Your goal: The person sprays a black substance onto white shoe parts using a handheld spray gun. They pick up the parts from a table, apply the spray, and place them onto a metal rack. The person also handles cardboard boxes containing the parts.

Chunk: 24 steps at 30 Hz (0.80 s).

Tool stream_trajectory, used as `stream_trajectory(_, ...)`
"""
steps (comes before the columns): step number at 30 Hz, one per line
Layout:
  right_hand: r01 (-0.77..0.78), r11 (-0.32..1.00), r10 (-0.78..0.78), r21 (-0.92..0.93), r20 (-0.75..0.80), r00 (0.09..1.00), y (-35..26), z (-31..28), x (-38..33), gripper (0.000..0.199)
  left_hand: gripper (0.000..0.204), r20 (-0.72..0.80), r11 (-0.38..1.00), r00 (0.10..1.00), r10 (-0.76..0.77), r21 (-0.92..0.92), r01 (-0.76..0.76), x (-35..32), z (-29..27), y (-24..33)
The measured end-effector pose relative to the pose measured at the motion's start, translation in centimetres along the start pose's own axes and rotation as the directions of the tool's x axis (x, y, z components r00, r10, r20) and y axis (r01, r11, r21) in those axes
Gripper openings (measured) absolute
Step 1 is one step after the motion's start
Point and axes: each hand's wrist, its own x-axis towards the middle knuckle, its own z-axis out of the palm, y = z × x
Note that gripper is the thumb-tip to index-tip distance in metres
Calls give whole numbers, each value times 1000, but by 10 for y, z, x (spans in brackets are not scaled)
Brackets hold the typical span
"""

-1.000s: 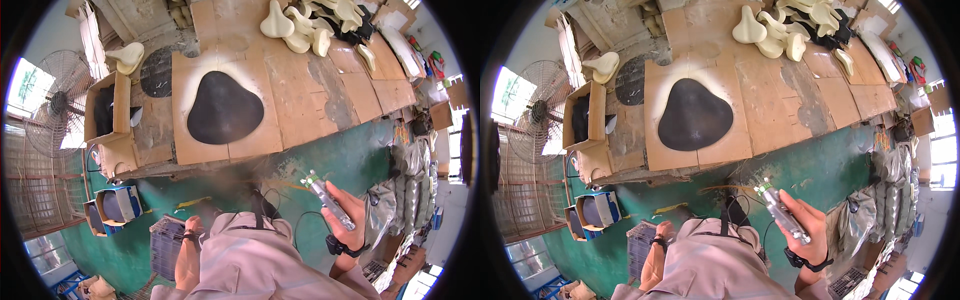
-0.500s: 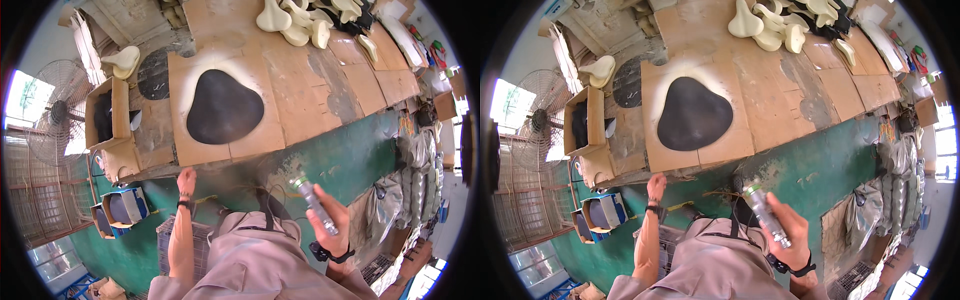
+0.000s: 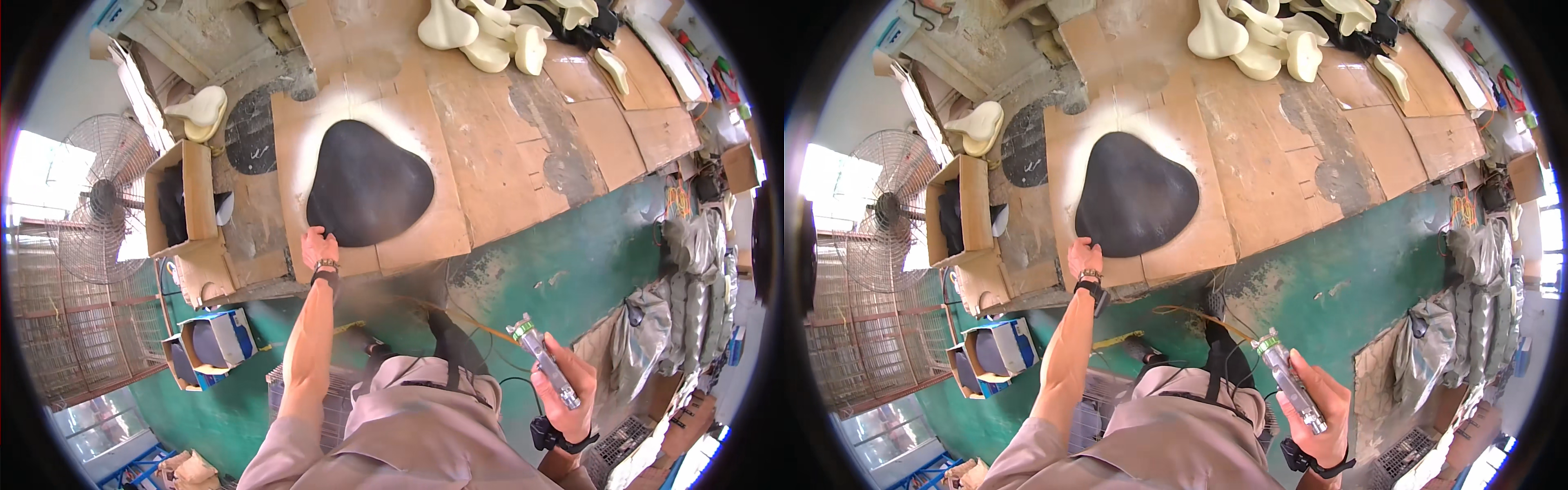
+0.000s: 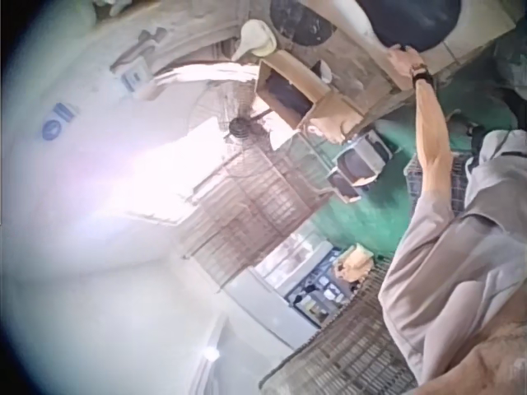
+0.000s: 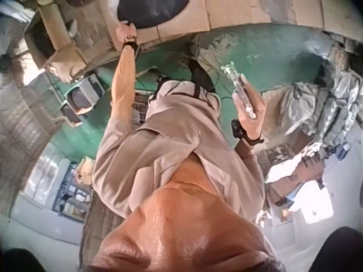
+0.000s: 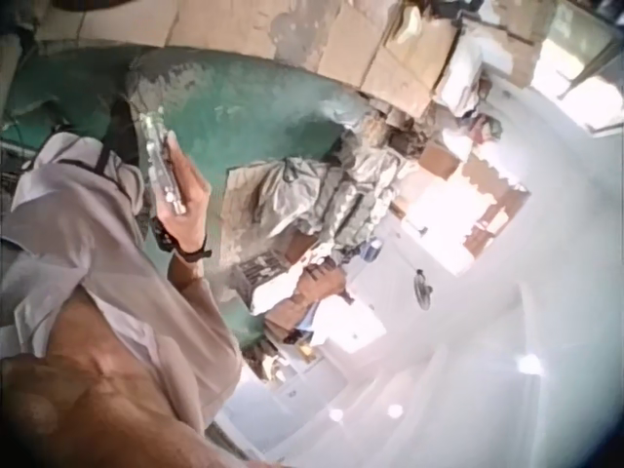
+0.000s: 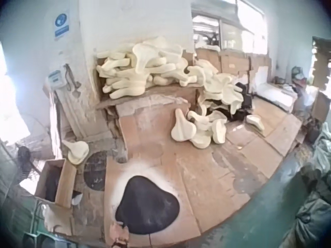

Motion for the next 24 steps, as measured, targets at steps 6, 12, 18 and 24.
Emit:
stream_trajectory(6, 61, 998, -63, 34, 60, 996, 2, 17, 11, 55, 14, 650, -164, 676, -347, -752, 638, 33, 26, -18)
stream_trajectory(12, 113, 991, -119, 65, 87, 989, -6, 29, 18, 50, 6, 550, -362, 828, 108, -754, 548, 36, -31, 36)
stream_trajectory(18, 183, 981, -191, 58, 212, 958, -32, 55, 19, 51, 42, 385, -632, 903, 192, -655, 414, -32, -187, 46)
stream_trajectory(24, 286, 958, -269, 28, 432, 861, -63, 96, -6, 46, 20, 394, -717, 907, -151, -675, 174, -135, -264, -57)
